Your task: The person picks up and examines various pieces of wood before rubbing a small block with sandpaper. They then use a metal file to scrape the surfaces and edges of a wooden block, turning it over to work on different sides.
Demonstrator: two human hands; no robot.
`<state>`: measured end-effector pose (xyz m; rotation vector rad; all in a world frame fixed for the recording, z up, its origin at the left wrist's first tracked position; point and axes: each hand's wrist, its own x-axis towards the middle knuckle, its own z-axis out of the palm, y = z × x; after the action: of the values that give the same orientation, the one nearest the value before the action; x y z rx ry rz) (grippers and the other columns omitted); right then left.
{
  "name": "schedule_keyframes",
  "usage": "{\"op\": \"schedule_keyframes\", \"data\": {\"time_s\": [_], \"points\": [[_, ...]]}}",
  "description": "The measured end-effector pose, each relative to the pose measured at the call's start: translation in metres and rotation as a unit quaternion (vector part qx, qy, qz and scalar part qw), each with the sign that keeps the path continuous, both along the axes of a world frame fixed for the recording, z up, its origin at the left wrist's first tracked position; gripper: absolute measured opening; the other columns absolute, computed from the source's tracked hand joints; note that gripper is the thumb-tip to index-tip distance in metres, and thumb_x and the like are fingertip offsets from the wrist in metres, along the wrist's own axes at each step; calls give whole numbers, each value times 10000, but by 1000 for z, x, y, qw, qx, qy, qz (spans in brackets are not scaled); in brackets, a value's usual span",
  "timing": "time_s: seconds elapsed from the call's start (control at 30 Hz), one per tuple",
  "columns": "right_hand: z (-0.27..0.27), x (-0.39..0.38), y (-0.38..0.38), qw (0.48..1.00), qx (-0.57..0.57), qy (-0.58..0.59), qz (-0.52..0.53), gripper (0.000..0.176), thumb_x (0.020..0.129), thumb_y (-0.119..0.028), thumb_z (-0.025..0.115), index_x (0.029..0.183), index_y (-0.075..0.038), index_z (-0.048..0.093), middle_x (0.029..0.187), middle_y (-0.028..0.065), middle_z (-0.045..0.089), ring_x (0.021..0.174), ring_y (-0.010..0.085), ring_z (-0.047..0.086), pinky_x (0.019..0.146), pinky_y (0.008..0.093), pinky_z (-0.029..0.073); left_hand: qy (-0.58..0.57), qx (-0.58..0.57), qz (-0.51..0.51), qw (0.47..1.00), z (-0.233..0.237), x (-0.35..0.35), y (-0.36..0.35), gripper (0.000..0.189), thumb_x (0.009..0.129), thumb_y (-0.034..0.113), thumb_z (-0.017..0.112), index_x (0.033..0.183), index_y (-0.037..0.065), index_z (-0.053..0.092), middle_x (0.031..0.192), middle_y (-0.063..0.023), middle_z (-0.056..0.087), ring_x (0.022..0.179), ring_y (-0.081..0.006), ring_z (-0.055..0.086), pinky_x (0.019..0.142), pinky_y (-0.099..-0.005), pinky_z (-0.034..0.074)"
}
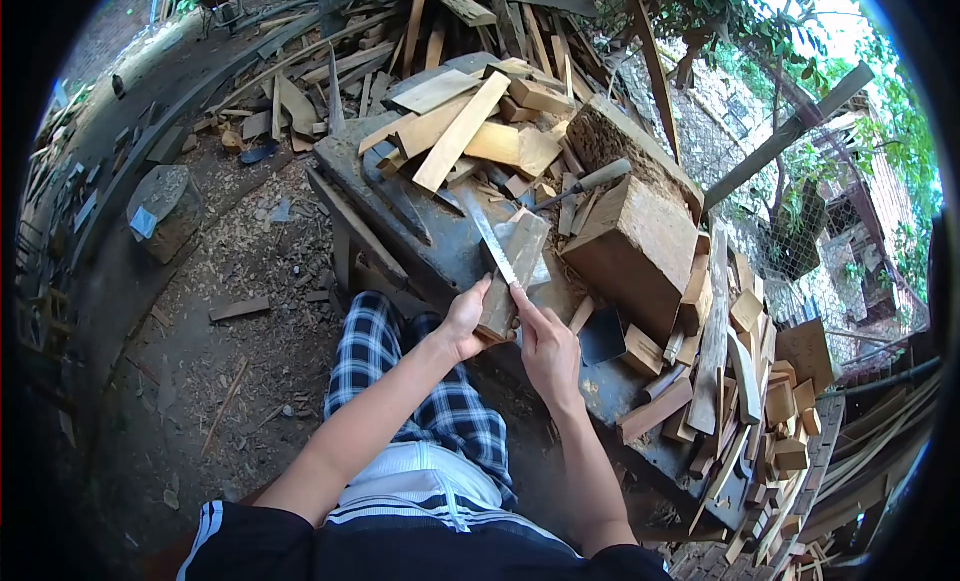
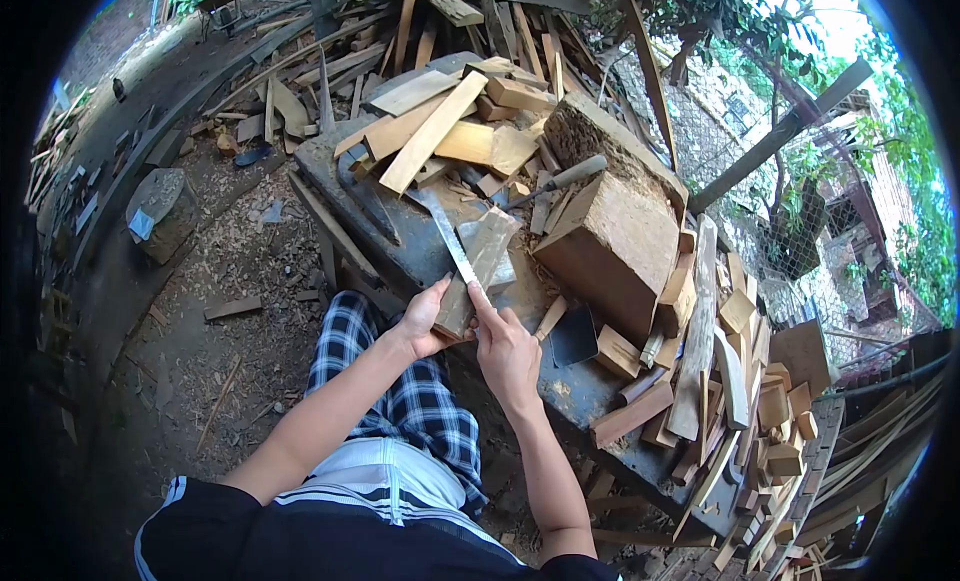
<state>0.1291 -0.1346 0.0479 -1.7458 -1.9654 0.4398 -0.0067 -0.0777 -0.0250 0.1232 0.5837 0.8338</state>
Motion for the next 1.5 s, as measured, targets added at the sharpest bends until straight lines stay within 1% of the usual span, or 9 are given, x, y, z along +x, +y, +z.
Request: {"op": "schedule_keyframes", "data": {"time_s": [0.23,0.43,0.67,0.93,1.07,1.27,1.37,1.43,1.5], "points": [[-12,8,82,995,1,77,-65,426,950,-120,521,1350,-245,592,871,212,658,809,394,656,718,450,500,-20,21,-12,1000,-6,-3,-2,516,1064,477,261,1268,82,523,966,-126,599,778,-241,593,659,-391,518],[-4,-3,0,999,4,-49,-6,450,930,-85,550,1349,-243,600,865,201,650,789,373,662,723,440,506,37,-4,12,999,3,0,2,492,1065,473,265,1230,99,538,976,-85,617,782,-244,611,674,-396,536],[-15,6,80,994,30,77,-71,419,944,-107,534,1328,-250,616,913,228,663,828,387,668,731,453,508,7,14,-9,1000,2,-4,-2,521,1065,472,249,1183,57,540,906,-106,623,715,-238,631,595,-401,532],[-12,-4,2,1000,0,4,-16,492,912,-48,548,1351,-264,599,862,190,646,820,362,663,741,447,510,28,3,9,1000,-1,3,-2,502,1062,490,253,1222,112,542,965,-77,632,774,-230,621,649,-393,531],[-19,6,55,997,55,-16,-44,444,935,-99,537,1345,-258,600,872,190,644,807,373,651,717,459,501,32,7,-16,999,-2,-1,-6,519,1067,478,237,1204,76,534,958,-107,621,738,-231,612,628,-375,526],[-12,3,92,992,14,102,-78,392,958,-107,507,1309,-234,627,1096,243,653,956,403,660,799,466,513,33,19,5,999,2,3,-3,515,1068,472,247,1187,69,543,941,-115,617,737,-235,605,622,-383,515],[-29,-2,37,996,79,10,-25,489,922,-87,539,1364,-294,583,790,182,606,721,381,644,670,492,510,26,17,6,1000,-3,3,1,492,1070,459,253,1230,88,533,985,-95,632,781,-231,624,663,-403,533],[-24,-1,27,998,67,12,-15,497,918,-76,540,1364,-292,584,768,178,589,712,377,640,666,489,509,43,-33,70,996,11,9,-1,492,1070,454,247,1254,94,527,1010,-100,652,798,-220,665,667,-425,569],[-26,5,35,996,86,28,0,486,925,-93,538,1362,-302,584,778,183,595,717,380,643,663,491,509,29,20,24,999,-4,5,-3,511,1071,452,234,1255,69,518,1026,-110,642,800,-221,663,659,-414,569]]}}
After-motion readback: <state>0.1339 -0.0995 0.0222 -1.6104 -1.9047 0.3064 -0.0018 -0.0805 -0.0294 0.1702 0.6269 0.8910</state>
